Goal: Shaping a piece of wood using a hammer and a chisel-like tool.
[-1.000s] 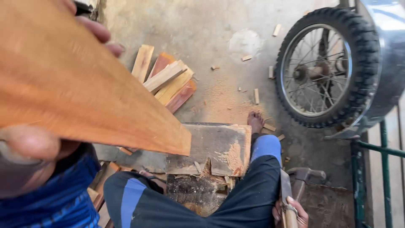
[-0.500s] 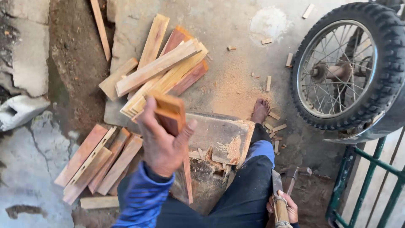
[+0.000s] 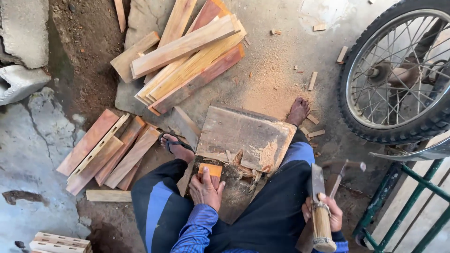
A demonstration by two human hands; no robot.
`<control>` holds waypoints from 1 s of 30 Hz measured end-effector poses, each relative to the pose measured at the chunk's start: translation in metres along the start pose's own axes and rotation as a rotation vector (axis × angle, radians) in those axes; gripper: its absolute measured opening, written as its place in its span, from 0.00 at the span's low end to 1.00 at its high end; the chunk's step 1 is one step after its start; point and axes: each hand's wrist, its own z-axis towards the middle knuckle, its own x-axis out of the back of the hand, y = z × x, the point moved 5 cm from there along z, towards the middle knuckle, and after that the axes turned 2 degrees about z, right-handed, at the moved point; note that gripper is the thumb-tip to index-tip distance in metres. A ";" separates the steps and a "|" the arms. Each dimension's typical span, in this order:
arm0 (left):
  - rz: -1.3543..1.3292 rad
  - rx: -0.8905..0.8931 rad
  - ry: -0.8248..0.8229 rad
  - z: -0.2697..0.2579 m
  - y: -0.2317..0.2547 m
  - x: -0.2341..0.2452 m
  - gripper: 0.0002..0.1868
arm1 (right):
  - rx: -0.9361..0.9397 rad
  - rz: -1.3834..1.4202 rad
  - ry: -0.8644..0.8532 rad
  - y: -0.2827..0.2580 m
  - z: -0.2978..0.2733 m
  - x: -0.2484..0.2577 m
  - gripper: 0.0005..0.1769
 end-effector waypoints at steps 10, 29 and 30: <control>0.058 -0.036 -0.334 0.019 -0.004 0.009 0.50 | 0.091 0.009 -0.262 0.018 0.015 -0.164 0.08; -0.663 -0.861 0.015 -0.034 0.097 0.146 0.43 | -0.169 -0.214 -0.289 0.129 0.031 -0.193 0.10; -0.660 -0.884 0.027 -0.039 0.100 0.148 0.43 | -0.148 -0.210 -0.303 0.146 0.051 -0.152 0.10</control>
